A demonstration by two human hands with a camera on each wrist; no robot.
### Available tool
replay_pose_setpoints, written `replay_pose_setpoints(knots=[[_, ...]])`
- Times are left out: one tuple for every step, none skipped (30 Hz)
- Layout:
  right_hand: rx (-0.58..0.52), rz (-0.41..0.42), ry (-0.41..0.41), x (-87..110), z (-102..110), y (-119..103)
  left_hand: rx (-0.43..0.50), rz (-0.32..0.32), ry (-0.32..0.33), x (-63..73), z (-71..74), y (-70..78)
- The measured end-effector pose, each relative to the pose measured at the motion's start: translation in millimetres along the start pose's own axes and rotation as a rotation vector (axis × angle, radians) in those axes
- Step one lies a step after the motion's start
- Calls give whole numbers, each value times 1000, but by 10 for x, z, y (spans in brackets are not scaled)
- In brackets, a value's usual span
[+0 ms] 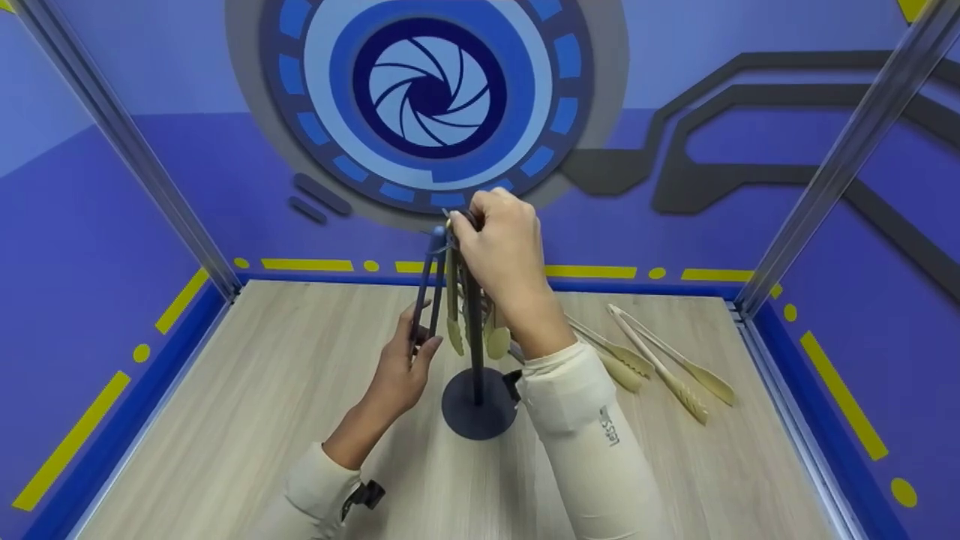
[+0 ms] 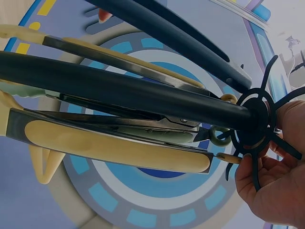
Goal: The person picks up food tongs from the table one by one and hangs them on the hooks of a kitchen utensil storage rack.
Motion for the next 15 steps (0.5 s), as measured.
replay_pose_setpoints(knots=[[2,-2,0,2,2,2,0,0,-1,-1,-13,2],[2,-3,0,2,2,3,-2,2,-1,1,-22,6],[4,-4,-2,3,0,3,-5,3,1,4,-30,10],[6,-5,-4,2,-3,4,-7,4,1,7,-37,12],[7,-5,-7,2,-6,3,-6,5,1,11,-43,12],[8,-5,-9,3,-9,2,-8,5,3,17,-47,13],[9,-6,-12,3,-10,1,-8,6,6,21,-48,13],[8,-6,-14,3,-12,1,-9,8,7,24,-47,16],[8,-5,-14,4,-13,0,-10,4,10,26,-47,18],[8,-4,-14,6,-12,-1,-9,3,11,27,-47,17],[5,-4,-12,8,-11,-2,-9,4,11,27,-47,17],[4,-2,-11,10,-9,-3,-8,4,10,26,-48,16],[6,-1,-9,12,-6,-3,-6,3,7,24,-49,18],[7,1,-5,15,-4,-3,-3,3,3,21,-51,17],[10,3,-2,17,-1,-2,4,5,-4,19,-54,19]])
Point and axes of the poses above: each hand's wrist, its own x-axis away from the middle knuckle, its own z-axis out of the back of the hand, y = z × x, the point moved 4 cm from there along -x, towards the middle knuckle, and after that the axes turned 11 degrees about -y, right-handed, at the moved point
